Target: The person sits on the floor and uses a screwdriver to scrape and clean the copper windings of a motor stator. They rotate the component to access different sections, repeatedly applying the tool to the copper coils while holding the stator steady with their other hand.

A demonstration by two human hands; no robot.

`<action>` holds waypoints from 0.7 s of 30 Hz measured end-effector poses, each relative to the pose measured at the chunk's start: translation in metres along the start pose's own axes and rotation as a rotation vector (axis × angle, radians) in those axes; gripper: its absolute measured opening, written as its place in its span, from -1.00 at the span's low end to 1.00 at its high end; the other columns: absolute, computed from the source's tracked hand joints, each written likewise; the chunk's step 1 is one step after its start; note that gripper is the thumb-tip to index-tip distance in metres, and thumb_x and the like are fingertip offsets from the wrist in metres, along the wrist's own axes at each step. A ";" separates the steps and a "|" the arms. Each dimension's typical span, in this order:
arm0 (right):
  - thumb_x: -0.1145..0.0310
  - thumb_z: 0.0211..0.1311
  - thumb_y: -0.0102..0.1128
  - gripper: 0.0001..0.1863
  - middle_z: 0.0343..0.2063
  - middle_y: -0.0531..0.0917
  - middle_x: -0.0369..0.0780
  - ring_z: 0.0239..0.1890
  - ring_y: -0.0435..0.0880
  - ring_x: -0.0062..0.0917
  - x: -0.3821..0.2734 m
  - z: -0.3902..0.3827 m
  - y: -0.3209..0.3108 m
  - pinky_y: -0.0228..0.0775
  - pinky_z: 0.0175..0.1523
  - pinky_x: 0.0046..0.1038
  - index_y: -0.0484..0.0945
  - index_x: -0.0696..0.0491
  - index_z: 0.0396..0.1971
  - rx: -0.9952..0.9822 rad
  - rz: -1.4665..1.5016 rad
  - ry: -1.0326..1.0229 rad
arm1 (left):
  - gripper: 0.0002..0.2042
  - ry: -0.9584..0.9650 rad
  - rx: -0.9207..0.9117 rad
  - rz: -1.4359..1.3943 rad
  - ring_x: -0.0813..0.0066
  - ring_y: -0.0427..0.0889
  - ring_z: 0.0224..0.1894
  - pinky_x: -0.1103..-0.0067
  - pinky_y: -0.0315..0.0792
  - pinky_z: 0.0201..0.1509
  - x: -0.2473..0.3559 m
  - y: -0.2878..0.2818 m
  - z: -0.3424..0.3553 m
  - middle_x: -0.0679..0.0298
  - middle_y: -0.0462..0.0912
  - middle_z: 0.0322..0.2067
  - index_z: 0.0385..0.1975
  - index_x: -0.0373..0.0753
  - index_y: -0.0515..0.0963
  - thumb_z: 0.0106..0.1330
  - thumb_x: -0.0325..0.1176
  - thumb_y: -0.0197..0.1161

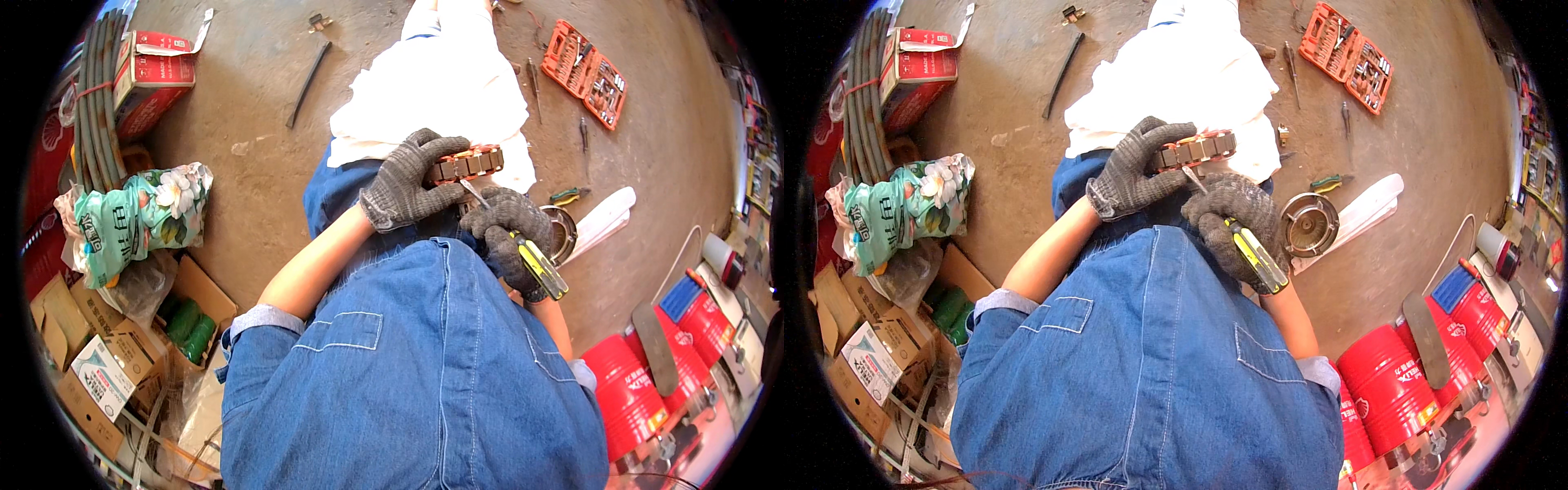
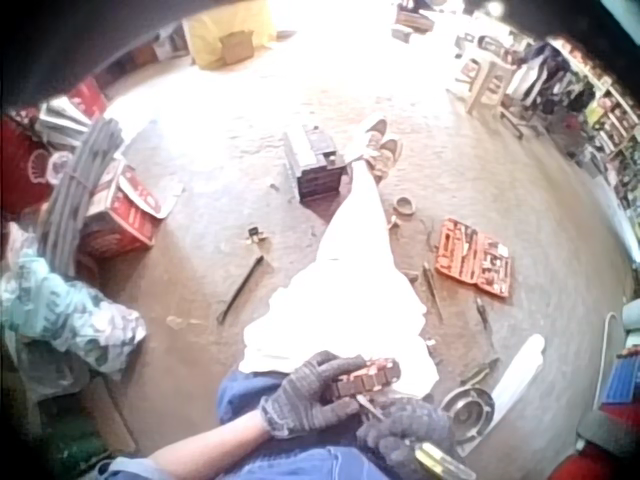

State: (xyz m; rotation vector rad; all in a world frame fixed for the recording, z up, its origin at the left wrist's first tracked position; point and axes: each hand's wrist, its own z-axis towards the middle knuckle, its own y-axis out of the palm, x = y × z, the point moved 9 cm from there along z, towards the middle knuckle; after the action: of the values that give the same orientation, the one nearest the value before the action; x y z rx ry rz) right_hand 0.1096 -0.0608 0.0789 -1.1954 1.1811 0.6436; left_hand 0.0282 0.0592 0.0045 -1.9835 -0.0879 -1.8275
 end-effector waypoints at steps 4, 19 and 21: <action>0.36 0.07 0.25 -0.87 -0.37 0.72 -0.19 -0.16 0.67 -0.28 -0.002 0.000 0.002 0.49 0.02 -0.25 0.68 0.02 -0.38 0.010 -0.038 -0.001 | -0.33 0.008 -0.001 0.005 0.22 0.53 -0.04 0.38 0.44 0.11 0.000 0.000 0.000 0.11 0.49 -0.11 0.20 -0.21 0.42 0.08 -0.12 0.46; 0.48 0.04 0.25 -0.96 -0.37 0.72 -0.19 -0.29 0.68 -0.32 0.006 -0.009 0.016 0.51 -0.14 -0.33 0.58 0.04 -0.47 0.116 0.137 -0.056 | -0.35 -0.021 0.115 -0.052 0.19 0.54 -0.19 0.37 0.47 -0.03 -0.004 0.000 -0.002 0.08 0.51 -0.24 0.10 -0.25 0.53 0.03 -0.02 0.49; 0.50 0.02 0.25 -0.94 -0.36 0.72 -0.20 -0.28 0.68 -0.33 0.021 -0.013 0.023 0.51 -0.14 -0.33 0.55 0.03 -0.50 0.092 0.142 0.081 | -0.35 -0.012 0.131 -0.051 0.19 0.54 -0.21 0.37 0.48 -0.05 -0.005 0.001 -0.003 0.08 0.52 -0.26 0.09 -0.25 0.54 0.02 -0.03 0.50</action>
State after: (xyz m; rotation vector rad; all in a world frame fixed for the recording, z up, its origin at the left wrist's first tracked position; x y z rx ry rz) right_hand 0.0917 -0.0701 0.0518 -1.0758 1.3584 0.6446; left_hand 0.0250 0.0588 -0.0007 -1.9172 -0.2571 -1.7933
